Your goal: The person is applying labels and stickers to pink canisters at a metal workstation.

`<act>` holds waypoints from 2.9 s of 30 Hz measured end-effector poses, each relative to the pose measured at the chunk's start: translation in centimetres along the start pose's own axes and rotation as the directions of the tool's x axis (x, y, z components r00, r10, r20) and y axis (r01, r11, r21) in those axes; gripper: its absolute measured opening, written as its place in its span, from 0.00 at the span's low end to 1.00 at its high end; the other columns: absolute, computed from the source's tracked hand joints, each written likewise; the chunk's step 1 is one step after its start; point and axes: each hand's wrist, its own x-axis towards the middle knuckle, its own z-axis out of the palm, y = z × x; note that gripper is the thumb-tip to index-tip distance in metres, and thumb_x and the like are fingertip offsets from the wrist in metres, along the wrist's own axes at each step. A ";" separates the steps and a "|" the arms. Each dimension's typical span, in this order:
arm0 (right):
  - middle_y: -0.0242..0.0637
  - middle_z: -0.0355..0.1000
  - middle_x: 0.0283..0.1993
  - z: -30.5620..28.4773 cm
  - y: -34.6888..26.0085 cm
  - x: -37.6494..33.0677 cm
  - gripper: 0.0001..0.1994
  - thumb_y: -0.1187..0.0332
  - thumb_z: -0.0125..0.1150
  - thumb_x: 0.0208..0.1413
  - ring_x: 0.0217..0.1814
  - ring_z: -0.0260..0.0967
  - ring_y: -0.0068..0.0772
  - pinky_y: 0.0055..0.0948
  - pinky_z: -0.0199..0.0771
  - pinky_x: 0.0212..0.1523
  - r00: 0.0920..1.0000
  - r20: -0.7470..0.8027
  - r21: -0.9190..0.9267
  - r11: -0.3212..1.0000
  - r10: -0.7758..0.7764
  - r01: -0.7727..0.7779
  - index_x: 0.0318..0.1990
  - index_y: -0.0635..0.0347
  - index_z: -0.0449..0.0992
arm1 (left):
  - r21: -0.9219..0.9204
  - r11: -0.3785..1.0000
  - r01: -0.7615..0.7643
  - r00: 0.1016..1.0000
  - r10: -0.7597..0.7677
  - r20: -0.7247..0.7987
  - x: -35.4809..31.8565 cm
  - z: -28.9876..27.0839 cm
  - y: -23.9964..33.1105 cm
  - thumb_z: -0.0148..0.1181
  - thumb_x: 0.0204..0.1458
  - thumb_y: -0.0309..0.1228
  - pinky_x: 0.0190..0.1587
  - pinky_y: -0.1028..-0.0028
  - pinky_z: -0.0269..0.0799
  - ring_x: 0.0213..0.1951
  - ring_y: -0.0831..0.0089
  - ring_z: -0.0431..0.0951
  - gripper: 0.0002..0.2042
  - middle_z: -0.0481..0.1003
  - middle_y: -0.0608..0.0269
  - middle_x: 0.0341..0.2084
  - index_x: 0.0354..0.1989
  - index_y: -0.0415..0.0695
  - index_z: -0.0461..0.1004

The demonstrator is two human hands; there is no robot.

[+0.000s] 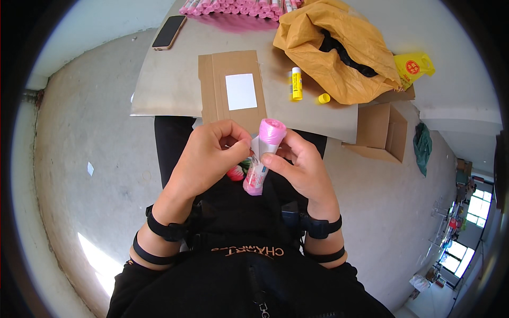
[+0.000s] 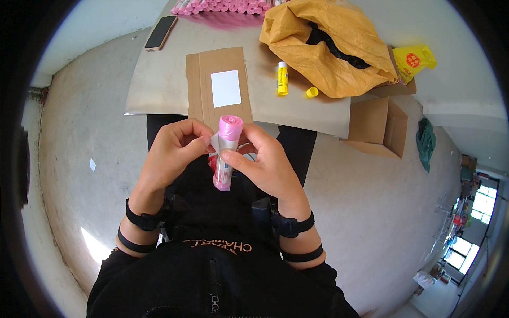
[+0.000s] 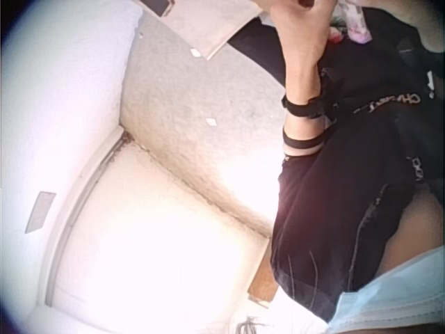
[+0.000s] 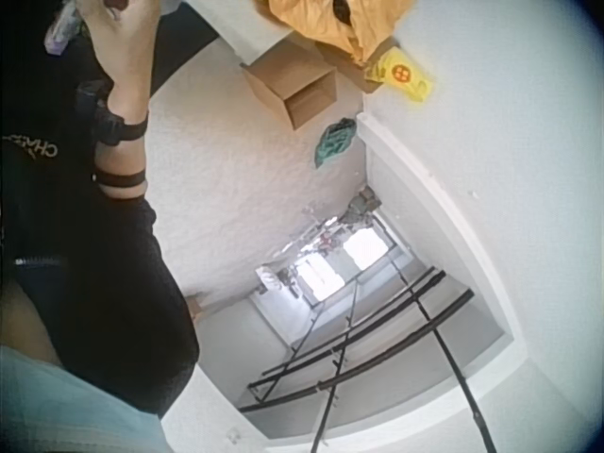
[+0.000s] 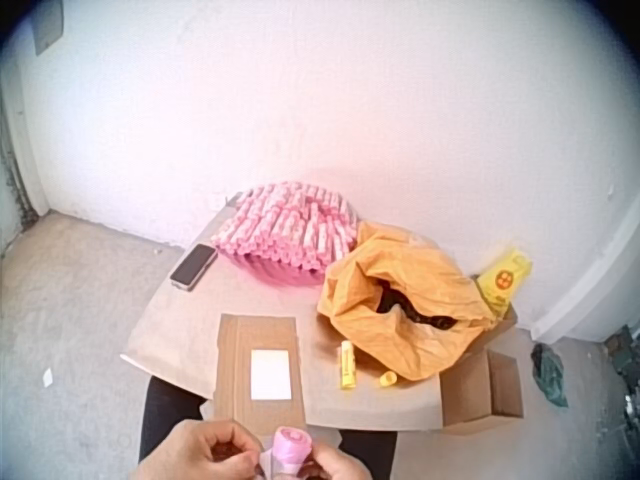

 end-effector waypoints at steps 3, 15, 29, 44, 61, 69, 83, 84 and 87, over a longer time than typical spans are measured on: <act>0.37 0.71 0.42 0.0 0.4 0.0 0.19 0.67 0.59 0.53 0.43 0.70 0.25 0.26 0.70 0.45 1.000 0.021 0.025 1.000 0.006 -0.007 0.50 0.68 0.68 | -0.058 0.998 0.013 1.000 -0.011 0.029 0.2 0.0 -0.3 0.55 0.49 0.27 0.29 0.81 0.70 0.26 0.82 0.74 0.07 0.75 0.63 0.23 0.30 0.33 0.73; 0.37 0.68 0.44 0.5 0.1 0.2 0.19 0.67 0.53 0.57 0.47 0.65 0.24 0.26 0.67 0.48 0.997 0.065 0.128 0.991 0.030 -0.038 0.53 0.69 0.63 | -0.393 0.889 0.235 0.964 -0.163 0.210 0.7 -1.1 -1.1 0.54 0.53 0.30 0.37 0.80 0.74 0.32 0.77 0.77 0.10 0.76 0.59 0.30 0.35 0.34 0.72; 0.36 0.66 0.52 0.7 1.7 1.4 0.21 0.68 0.48 0.58 0.55 0.62 0.27 0.32 0.58 0.59 0.982 -0.187 0.422 0.902 -0.012 0.092 0.58 0.68 0.60 | -0.480 0.877 0.005 0.999 0.022 0.050 -0.6 0.7 -2.2 0.61 0.51 0.40 0.52 0.73 0.64 0.51 0.73 0.67 0.31 0.67 0.58 0.49 0.60 0.37 0.57; 0.33 0.66 0.49 2.2 -0.3 1.0 0.18 0.71 0.50 0.56 0.53 0.61 0.21 0.27 0.57 0.56 0.971 -0.235 0.493 0.857 -0.033 0.148 0.54 0.63 0.63 | -0.403 0.913 -0.070 0.998 0.064 -0.030 -1.0 2.2 -1.0 0.56 0.56 0.29 0.23 0.86 0.64 0.28 0.85 0.72 0.20 0.70 0.66 0.35 0.58 0.46 0.67; 0.28 0.69 0.36 2.7 -1.7 1.1 0.15 0.69 0.57 0.55 0.23 0.59 0.09 0.12 0.57 0.21 0.960 -0.276 0.514 0.851 0.043 0.110 0.48 0.64 0.66 | -0.218 0.943 -0.253 0.966 0.232 -0.116 -1.4 3.0 -0.7 0.54 0.57 0.25 0.31 0.86 0.71 0.31 0.84 0.73 0.17 0.63 0.70 0.32 0.55 0.46 0.70; 0.30 0.69 0.29 2.7 -2.0 0.9 0.14 0.70 0.57 0.54 0.17 0.57 0.10 0.12 0.56 0.17 0.941 -0.335 0.436 0.892 0.040 0.117 0.46 0.65 0.68 | -0.250 0.958 -0.143 0.987 0.157 0.036 -1.5 2.9 -1.0 0.55 0.57 0.29 0.30 0.84 0.66 0.30 0.84 0.69 0.22 0.66 0.68 0.37 0.60 0.41 0.60; 0.30 0.69 0.33 2.0 -2.9 1.2 0.15 0.67 0.58 0.55 0.22 0.62 0.12 0.13 0.61 0.21 0.972 -0.232 0.433 0.898 0.031 0.075 0.48 0.65 0.67 | -0.256 0.931 -0.259 0.966 0.255 -0.049 -1.7 4.2 -0.7 0.42 0.62 0.29 0.20 0.86 0.57 0.29 0.82 0.67 0.18 0.68 0.63 0.32 0.59 0.40 0.60; 0.29 0.68 0.32 1.7 -3.0 1.2 0.15 0.66 0.57 0.57 0.22 0.61 0.11 0.12 0.60 0.21 0.986 -0.169 0.479 0.875 0.012 0.071 0.48 0.65 0.67 | -0.252 0.932 -0.259 0.966 0.255 -0.047 -1.7 4.1 -0.7 0.42 0.62 0.29 0.20 0.86 0.57 0.29 0.82 0.67 0.18 0.68 0.63 0.32 0.59 0.40 0.60; 0.27 0.67 0.31 1.3 -3.1 0.9 0.15 0.65 0.54 0.59 0.22 0.60 0.11 0.12 0.58 0.22 0.995 -0.102 0.526 0.847 -0.021 0.072 0.49 0.64 0.66 | -0.270 0.923 -0.275 0.962 0.264 -0.076 -1.7 4.2 -0.3 0.42 0.62 0.29 0.19 0.87 0.56 0.29 0.83 0.66 0.18 0.67 0.63 0.32 0.59 0.39 0.60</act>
